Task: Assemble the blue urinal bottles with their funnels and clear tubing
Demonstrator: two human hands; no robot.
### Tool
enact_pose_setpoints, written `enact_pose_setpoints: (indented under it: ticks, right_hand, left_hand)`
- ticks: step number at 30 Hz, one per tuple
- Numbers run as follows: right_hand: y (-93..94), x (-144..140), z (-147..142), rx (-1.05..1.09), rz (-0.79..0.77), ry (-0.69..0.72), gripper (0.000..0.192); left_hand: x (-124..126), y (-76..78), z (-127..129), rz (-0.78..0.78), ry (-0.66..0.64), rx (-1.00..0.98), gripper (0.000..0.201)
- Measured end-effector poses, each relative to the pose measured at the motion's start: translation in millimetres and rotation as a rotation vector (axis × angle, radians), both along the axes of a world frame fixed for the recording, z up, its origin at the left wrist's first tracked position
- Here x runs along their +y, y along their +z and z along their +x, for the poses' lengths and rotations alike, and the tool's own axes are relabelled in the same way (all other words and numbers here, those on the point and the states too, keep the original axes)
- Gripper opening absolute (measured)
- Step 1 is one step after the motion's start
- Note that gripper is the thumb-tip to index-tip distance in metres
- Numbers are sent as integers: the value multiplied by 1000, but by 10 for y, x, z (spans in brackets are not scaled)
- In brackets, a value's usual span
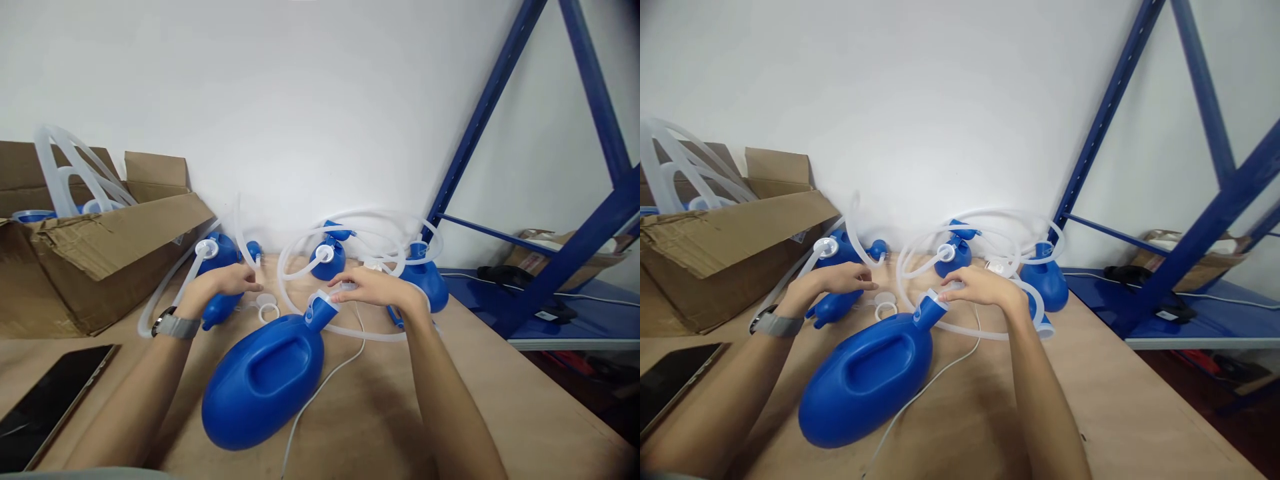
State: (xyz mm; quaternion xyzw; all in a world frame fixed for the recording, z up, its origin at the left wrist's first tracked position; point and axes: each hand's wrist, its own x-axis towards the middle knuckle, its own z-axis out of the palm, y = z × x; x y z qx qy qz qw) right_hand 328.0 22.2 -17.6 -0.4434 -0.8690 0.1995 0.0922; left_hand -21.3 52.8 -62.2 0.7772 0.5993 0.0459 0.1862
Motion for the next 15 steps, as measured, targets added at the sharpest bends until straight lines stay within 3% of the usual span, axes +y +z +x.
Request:
enact_pose_setpoints:
  ticks: [3,6,9,15]
  right_hand:
    - [-30,35,-19,-21,-18,16,60]
    - [-50,56,-41,-23,-27,47,58]
    - [-63,60,-56,-11,-35,47,55]
    - [-119,112,-62,20,-20,21,50]
  left_hand:
    - [-236,180,329,-25,-206,-159,52]
    - [-421,268,654,-170,-378,-340,54]
    - [-464,219,841,-194,-333,-389,53]
    - [-355,9,934,-165,-222,-581,49]
